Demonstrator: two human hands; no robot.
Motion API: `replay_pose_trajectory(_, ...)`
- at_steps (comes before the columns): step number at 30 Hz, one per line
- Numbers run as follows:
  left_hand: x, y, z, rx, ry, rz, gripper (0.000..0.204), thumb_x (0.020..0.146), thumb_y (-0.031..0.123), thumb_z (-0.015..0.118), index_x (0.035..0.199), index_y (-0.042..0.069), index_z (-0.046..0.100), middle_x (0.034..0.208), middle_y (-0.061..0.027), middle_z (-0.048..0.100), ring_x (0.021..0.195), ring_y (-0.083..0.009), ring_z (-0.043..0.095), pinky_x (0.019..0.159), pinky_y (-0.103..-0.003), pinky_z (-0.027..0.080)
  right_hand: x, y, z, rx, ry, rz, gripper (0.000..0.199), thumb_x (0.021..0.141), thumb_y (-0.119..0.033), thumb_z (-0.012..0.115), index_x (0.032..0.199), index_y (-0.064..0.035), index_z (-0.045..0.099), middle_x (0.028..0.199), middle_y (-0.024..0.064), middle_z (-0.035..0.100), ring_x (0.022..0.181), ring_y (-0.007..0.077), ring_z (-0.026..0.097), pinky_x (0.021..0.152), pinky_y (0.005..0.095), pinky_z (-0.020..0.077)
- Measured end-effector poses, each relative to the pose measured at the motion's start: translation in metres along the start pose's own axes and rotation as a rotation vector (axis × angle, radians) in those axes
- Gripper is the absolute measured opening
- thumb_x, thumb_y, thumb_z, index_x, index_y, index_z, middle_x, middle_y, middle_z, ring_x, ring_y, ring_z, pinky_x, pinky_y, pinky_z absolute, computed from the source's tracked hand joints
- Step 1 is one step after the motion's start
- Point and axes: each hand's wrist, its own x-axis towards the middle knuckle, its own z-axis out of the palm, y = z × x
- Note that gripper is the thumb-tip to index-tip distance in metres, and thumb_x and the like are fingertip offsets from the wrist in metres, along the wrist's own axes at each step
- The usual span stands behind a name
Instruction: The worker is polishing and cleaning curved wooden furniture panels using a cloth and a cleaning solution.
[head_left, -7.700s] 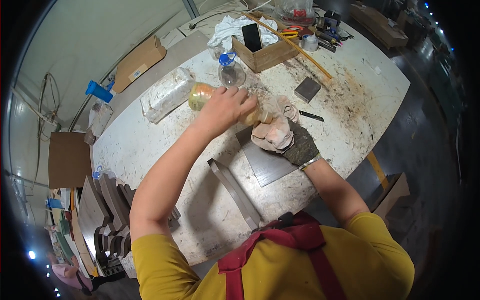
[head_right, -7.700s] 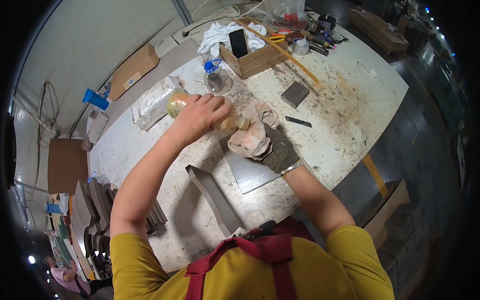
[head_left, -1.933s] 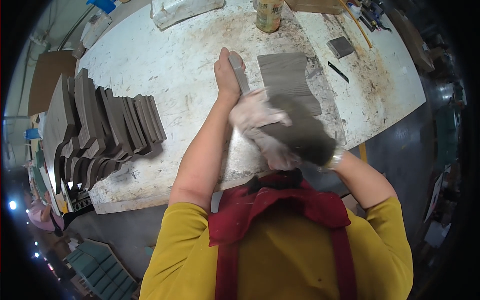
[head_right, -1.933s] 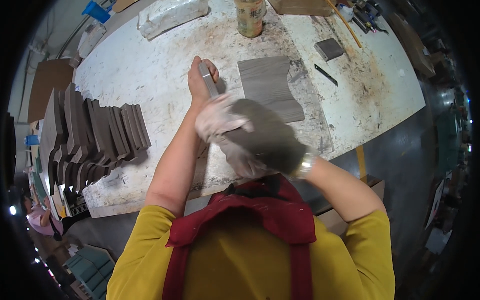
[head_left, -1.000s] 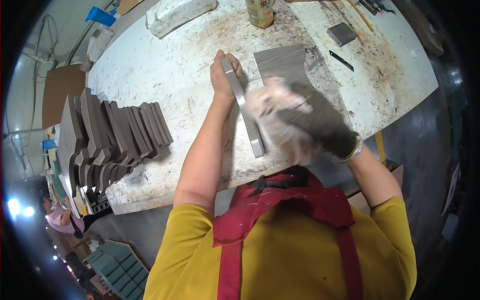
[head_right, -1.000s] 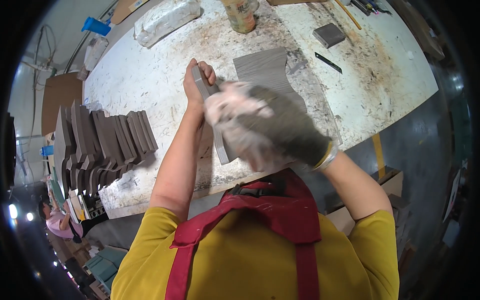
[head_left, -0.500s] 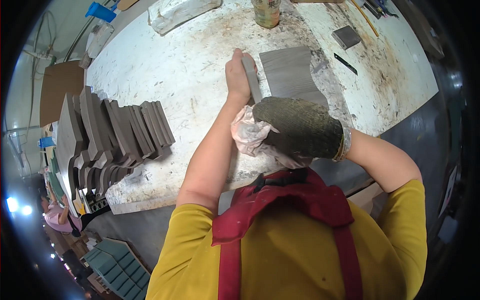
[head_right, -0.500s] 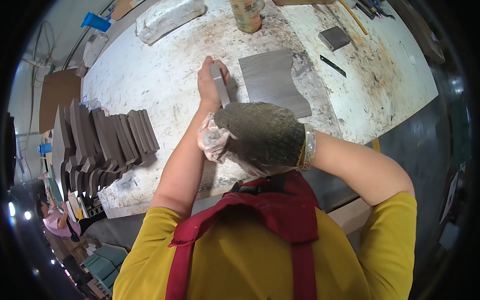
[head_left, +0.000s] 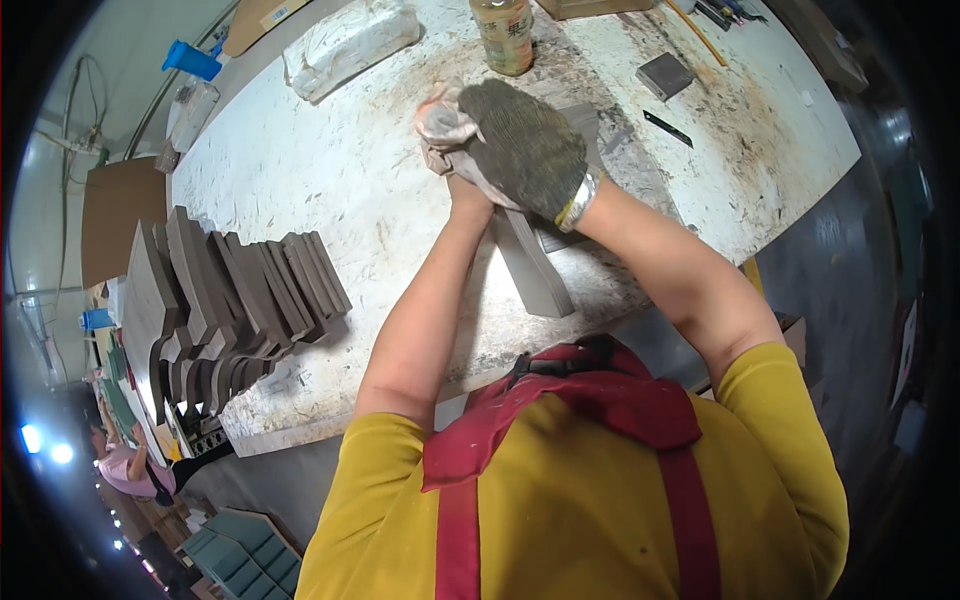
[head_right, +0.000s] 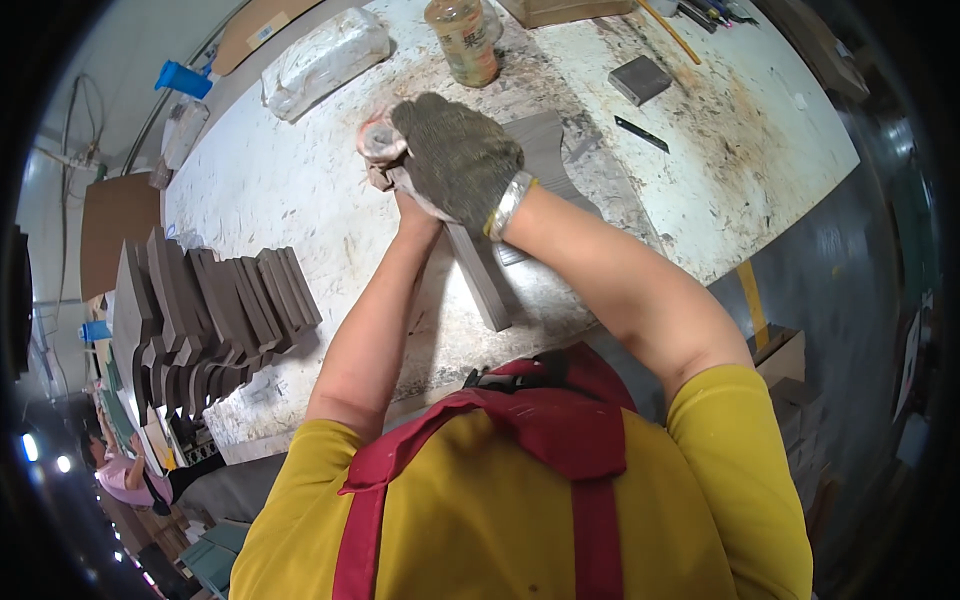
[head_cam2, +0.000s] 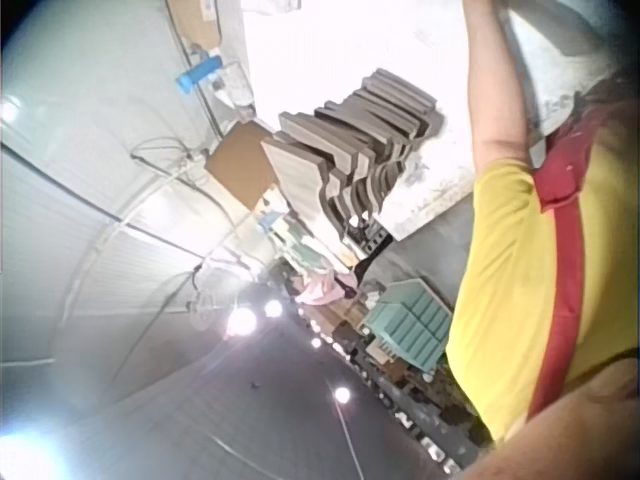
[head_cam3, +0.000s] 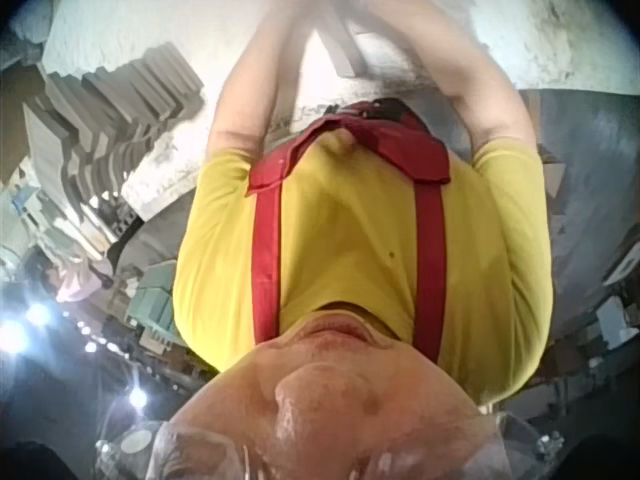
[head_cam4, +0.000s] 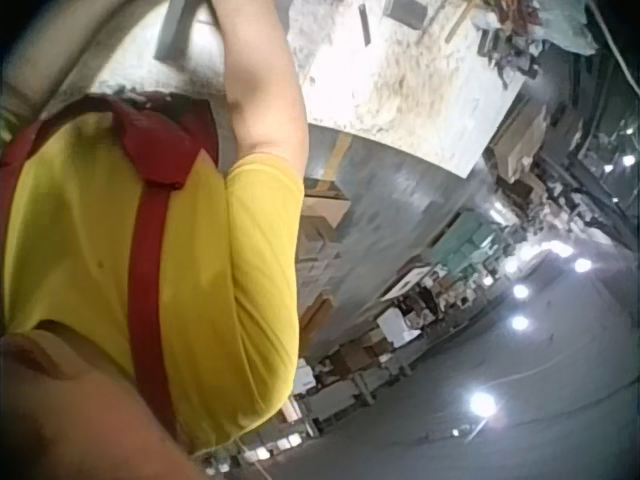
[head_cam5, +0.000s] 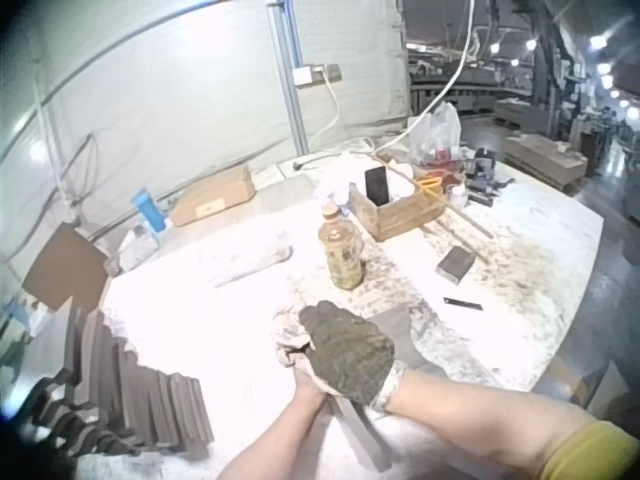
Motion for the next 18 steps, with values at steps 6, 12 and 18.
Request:
replay_pose_trajectory(6,0.021,0.036,-0.02,-0.866,0.084,-0.668,0.051,0.103,0.035,0.038,0.062,0.008,0.05,0.055,-0.0035,0.046,0.049,-0.0164,0.043,0.051,-0.032,0.038,-0.087,-0.014,-0.059,0.209,-0.478,-0.199,0.042,0.088,-0.021,0.066,0.128,-0.0096,0.06,0.124,0.0137,0.061,0.116,0.0288,0.059,0.097,0.0393,0.0493)
replay_pose_trajectory(12,0.016,0.029,-0.029,-0.918,0.074,-0.606,0.045,0.103,0.037,0.036,0.069,0.008,0.043,0.061,-0.0058,0.043,0.056,-0.0181,0.042,0.057,-0.031,0.037,-0.135,0.024,-0.087,1.619,-0.157,1.009,0.043,0.099,-0.021,0.056,0.139,-0.0044,0.051,0.142,0.0129,0.052,0.129,0.0243,0.054,0.106,0.0342,0.0462)
replay_pose_trajectory(18,0.019,0.037,-0.039,-0.984,0.041,-0.634,0.046,0.103,0.038,0.035,0.068,0.009,0.04,0.062,-0.006,0.042,0.057,-0.0187,0.041,0.06,-0.032,0.037,-0.15,0.023,-0.071,0.151,-0.409,0.119,0.044,0.084,-0.012,0.066,0.127,-0.0066,0.062,0.131,0.0212,0.059,0.116,0.0365,0.059,0.099,0.0441,0.0472)
